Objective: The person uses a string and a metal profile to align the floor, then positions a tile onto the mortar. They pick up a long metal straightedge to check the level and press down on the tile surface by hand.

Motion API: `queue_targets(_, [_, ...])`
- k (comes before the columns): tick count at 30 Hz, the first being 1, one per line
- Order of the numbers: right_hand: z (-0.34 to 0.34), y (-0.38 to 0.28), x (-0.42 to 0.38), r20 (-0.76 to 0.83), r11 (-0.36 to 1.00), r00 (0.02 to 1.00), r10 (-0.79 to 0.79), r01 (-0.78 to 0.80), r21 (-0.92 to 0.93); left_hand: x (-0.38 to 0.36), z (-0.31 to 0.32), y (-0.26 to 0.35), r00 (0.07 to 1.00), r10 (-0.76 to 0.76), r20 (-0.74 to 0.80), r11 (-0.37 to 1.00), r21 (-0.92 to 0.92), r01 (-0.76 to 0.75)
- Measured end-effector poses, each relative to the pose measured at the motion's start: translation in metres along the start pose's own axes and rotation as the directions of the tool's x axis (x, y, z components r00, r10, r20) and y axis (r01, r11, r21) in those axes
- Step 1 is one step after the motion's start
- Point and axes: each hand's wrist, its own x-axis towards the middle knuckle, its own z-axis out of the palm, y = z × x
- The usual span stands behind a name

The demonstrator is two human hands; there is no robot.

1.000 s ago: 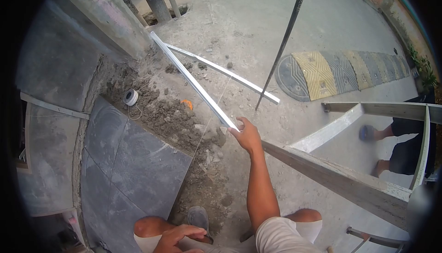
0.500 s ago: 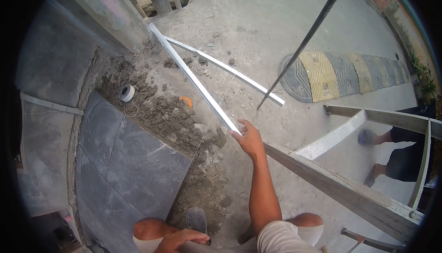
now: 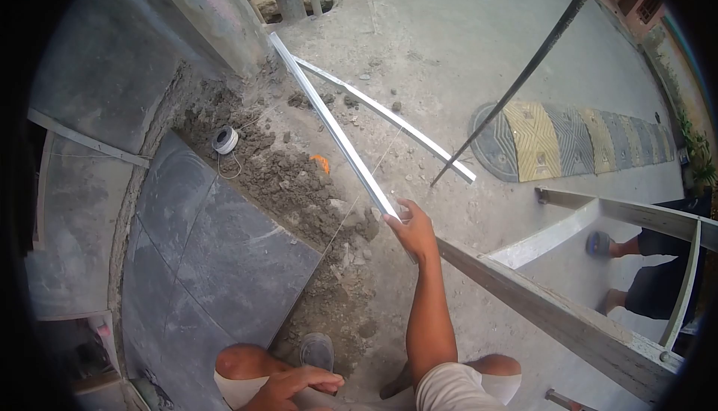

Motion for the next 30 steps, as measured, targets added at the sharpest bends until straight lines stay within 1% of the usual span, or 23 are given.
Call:
queue_targets(7, [-0.005,0.001,-0.001,-0.012,1.000,1.000,-0.013,0.013,-0.015,-0.004,0.000,-0.003,0.999,0.030,0.027,0.999,0.022,-0.031])
queue_targets(10, [-0.006,-0.002,-0.003,-0.021,1.000,1.000,-0.008,0.008,-0.005,-0.006,0.001,-0.004,0.999,0.041,0.018,0.999,0.009,-0.041])
queue_targets(13, [-0.007,-0.002,-0.003,-0.005,0.999,0.999,-0.048,0.048,-0.020,-0.010,0.000,-0.002,0.998,0.055,0.016,0.998,0.029,-0.056])
queue_targets(14, [-0.007,-0.003,-0.003,-0.026,0.999,0.998,-0.050,0.049,-0.017,-0.011,0.000,-0.001,0.998,0.055,-0.006,0.998,0.013,-0.055])
queue_targets(16, [-0.005,-0.003,-0.002,-0.066,0.998,0.996,-0.066,0.065,-0.019,-0.013,-0.002,0.000,0.994,0.107,0.019,0.994,0.026,-0.107])
queue_targets(17, [-0.004,-0.003,-0.001,-0.039,0.997,0.996,-0.075,0.074,-0.029,-0.015,-0.002,0.000,0.994,0.105,-0.009,0.994,0.016,-0.105])
queue_targets(19, [-0.003,-0.002,-0.001,-0.075,0.996,0.994,-0.079,0.077,-0.040,-0.019,-0.003,0.001,0.994,0.111,0.012,0.994,-0.019,-0.111])
queue_targets(20, [-0.003,-0.001,-0.002,-0.070,0.997,0.995,-0.069,0.065,-0.050,-0.022,-0.004,0.001,0.994,0.112,-0.010,0.993,-0.027,-0.112])
queue_targets(21, [-0.003,0.000,-0.002,-0.053,0.995,0.996,-0.077,0.074,-0.059,-0.024,-0.005,0.000,0.991,0.135,0.004,0.991,-0.008,-0.135])
queue_targets(22, [-0.002,0.001,-0.002,-0.073,0.994,0.995,-0.075,0.068,-0.082,-0.025,-0.006,0.000,0.987,0.159,0.021,0.987,0.012,-0.159])
queue_targets(23, [-0.001,-0.001,-0.003,-0.098,0.993,0.993,-0.073,0.062,-0.105,-0.026,-0.008,0.001,0.987,0.163,0.007,0.987,0.006,-0.163])
queue_targets(25, [0.000,-0.004,-0.004,-0.100,0.989,0.991,-0.087,0.074,-0.127,-0.027,-0.011,0.005,0.978,0.204,0.046,0.979,0.021,-0.205])
queue_targets(27, [0.000,-0.012,-0.009,-0.131,0.970,0.980,-0.151,0.121,-0.209,-0.032,-0.014,0.007,0.978,0.204,0.048,0.979,0.014,-0.205])
queue_targets(28, [0.001,-0.017,-0.012,-0.132,0.968,0.979,-0.158,0.126,-0.218,-0.034,-0.015,0.007,0.979,0.197,0.057,0.980,0.012,-0.198])
queue_targets(30, [0.001,-0.027,-0.017,-0.140,0.937,0.965,-0.221,0.170,-0.306,-0.036,-0.013,0.001,0.970,0.242,0.037,0.970,-0.023,-0.241])
